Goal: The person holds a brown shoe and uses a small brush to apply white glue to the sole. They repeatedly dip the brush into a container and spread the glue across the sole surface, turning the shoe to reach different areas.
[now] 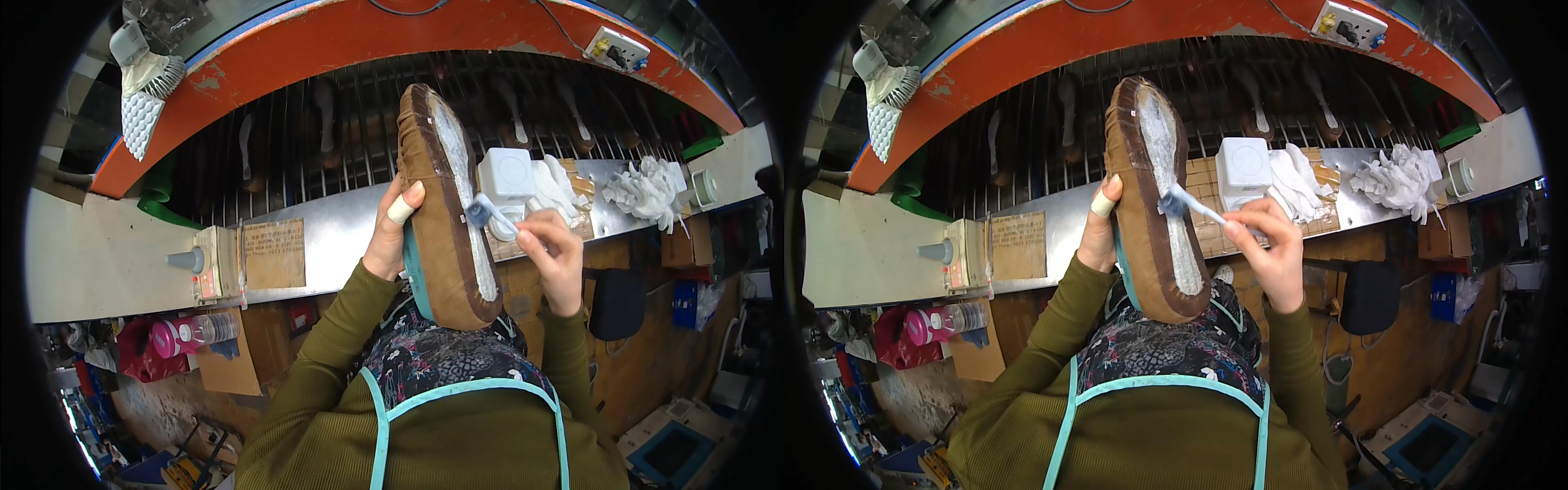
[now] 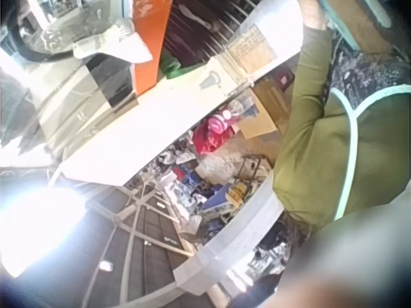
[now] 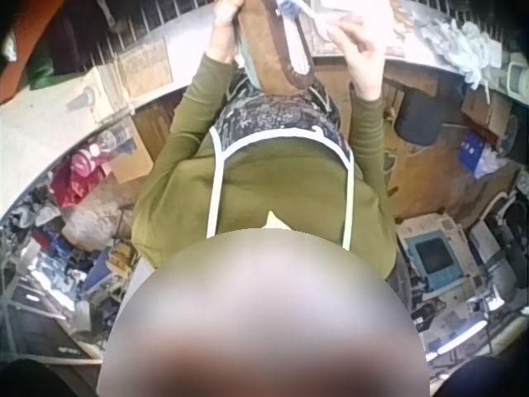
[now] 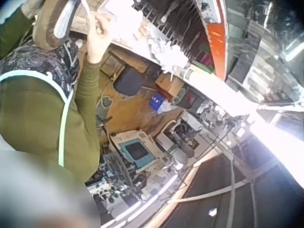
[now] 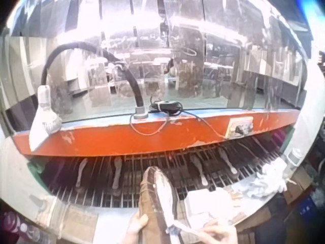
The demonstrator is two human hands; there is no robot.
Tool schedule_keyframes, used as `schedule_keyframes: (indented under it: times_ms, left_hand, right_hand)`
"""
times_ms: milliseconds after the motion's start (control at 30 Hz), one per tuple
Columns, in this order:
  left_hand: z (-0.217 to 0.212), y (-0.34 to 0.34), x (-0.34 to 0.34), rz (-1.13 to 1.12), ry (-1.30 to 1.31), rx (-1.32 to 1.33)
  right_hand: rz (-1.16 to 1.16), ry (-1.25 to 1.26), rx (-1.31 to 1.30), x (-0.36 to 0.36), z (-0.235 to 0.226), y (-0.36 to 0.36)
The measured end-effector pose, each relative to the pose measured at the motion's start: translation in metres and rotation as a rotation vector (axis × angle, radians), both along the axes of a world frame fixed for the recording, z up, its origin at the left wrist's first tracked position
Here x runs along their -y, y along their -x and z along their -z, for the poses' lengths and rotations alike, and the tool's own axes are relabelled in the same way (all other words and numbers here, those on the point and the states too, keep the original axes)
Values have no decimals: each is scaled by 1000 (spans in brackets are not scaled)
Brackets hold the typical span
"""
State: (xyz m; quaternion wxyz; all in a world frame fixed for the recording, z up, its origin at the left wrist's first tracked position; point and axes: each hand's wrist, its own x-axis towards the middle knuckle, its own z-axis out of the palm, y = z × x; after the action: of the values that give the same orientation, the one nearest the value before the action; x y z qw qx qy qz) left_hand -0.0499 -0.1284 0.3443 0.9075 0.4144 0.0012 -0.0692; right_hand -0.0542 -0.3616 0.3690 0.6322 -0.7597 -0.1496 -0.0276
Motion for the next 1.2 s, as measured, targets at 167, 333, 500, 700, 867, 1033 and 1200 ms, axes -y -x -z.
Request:
schedule_keyframes:
  times_ms: [167, 333, 500, 700, 867, 1033, 1200]
  left_hand:
    - [2, 5, -5, -23, -43, -6]
    - [0, 9, -4, -14, -69, -19]
    - [-6, 12, -6, 8, -116, -18]
    - [-10, 13, -7, 16, -177, 42]
    - [-14, 11, -7, 26, -207, 71]
    - [-16, 9, -8, 37, -213, 63]
    - [-15, 6, -6, 5, -204, 55]
  right_hand:
    - [112, 16, 31, -15, 7, 28]
    - [207, 54, 129, -28, 8, 20]
    - [263, 167, 261, -32, -1, 3]
    - [290, 227, 380, -34, -12, -20]
    - [256, 128, 459, -34, -17, -41]
    - [127, 164, 428, -19, -13, -38]
    - [109, 233, 397, -7, -2, -25]
